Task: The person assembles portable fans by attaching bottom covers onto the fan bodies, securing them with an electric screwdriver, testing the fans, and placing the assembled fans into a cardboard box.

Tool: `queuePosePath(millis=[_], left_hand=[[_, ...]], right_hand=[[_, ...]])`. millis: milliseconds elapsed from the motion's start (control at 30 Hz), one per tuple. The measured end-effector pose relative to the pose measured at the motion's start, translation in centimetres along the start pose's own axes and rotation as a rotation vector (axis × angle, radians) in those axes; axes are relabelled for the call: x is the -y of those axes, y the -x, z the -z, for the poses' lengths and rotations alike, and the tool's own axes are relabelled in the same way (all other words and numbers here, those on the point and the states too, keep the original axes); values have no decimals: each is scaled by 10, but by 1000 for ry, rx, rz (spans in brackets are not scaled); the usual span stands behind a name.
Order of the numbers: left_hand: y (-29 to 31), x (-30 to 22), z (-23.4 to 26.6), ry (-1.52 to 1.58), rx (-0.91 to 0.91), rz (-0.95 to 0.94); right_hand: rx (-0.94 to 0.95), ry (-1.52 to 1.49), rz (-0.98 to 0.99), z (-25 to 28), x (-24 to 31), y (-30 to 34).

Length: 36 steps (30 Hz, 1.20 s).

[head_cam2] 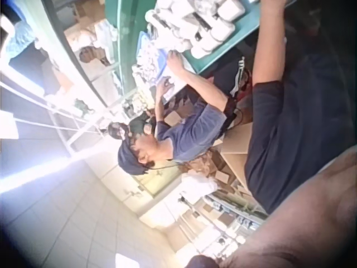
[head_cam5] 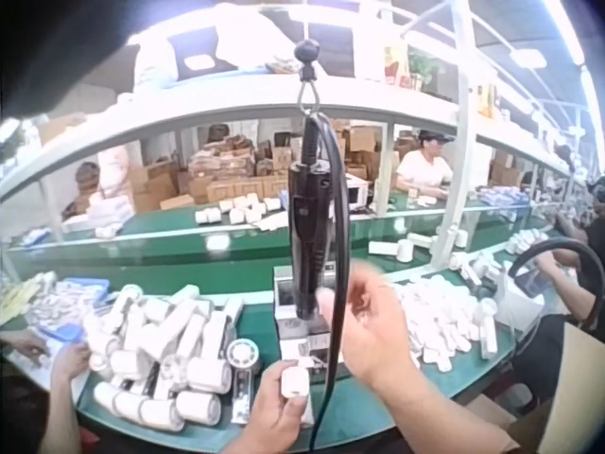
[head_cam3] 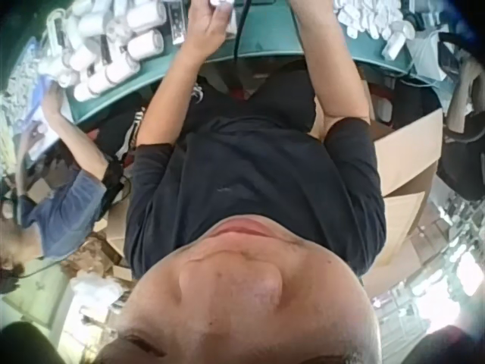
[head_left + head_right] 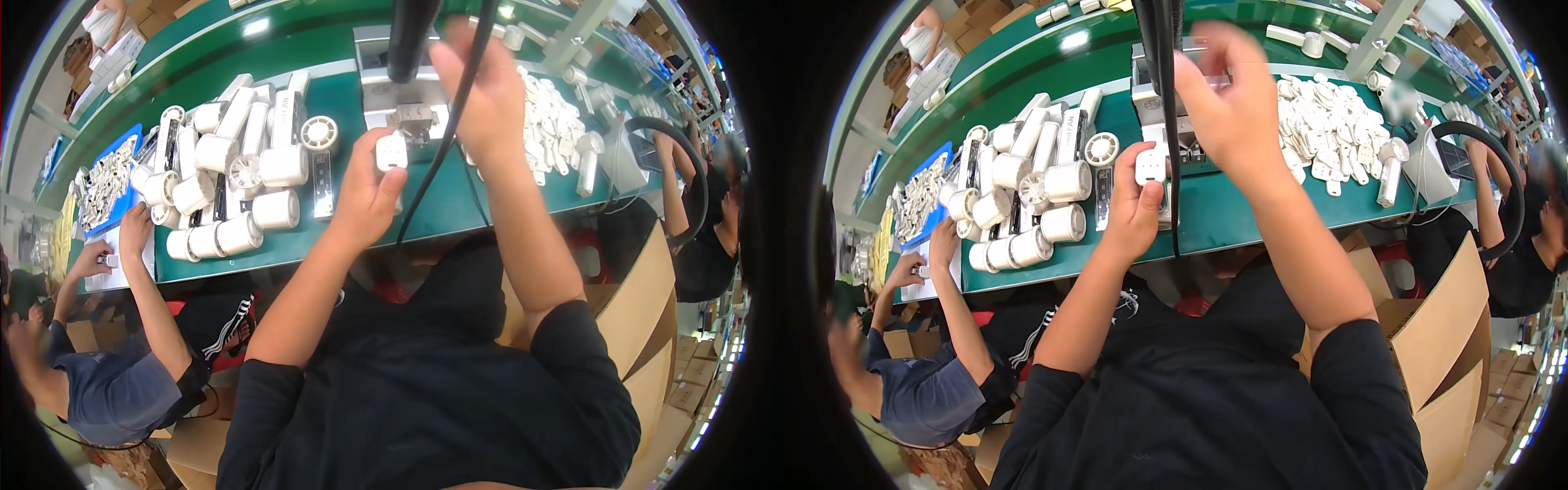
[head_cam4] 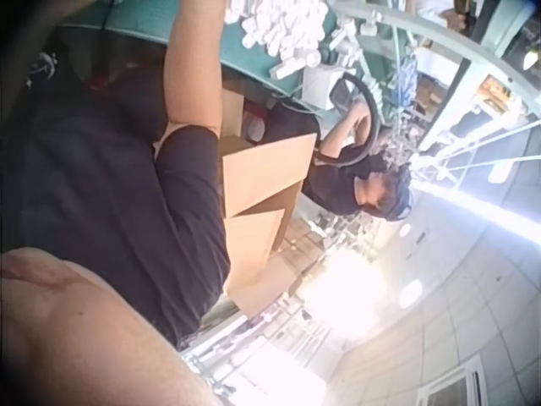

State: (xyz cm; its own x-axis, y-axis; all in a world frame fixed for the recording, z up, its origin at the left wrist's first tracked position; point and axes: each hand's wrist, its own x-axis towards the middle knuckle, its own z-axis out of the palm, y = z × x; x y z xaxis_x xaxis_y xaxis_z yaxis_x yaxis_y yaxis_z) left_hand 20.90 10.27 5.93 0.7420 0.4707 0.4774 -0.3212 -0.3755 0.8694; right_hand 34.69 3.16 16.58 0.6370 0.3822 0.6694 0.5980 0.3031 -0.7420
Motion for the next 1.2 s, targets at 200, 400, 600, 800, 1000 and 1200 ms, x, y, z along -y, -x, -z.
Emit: queuePosePath(millis=[200, 400, 600, 800, 1000, 1200], left_hand=[[-4, 7, -2, 183, -111, -12], [3, 10, 0, 127, -155, -120], [4, 15, 0, 141, -166, -159], [7, 15, 0, 180, -176, -147], [8, 17, -2, 144, -117, -95], [5, 9, -7, 21, -105, -43]], right_hand=[[291, -188, -208, -34, 13, -52], [79, -521, -348, -17, -3, -27], [197, -494, -291, -16, -28, -20], [268, -527, -345, -9, -27, -15], [219, -734, -273, 7, 24, -19], [109, -858, -327, -8, 86, -20]])
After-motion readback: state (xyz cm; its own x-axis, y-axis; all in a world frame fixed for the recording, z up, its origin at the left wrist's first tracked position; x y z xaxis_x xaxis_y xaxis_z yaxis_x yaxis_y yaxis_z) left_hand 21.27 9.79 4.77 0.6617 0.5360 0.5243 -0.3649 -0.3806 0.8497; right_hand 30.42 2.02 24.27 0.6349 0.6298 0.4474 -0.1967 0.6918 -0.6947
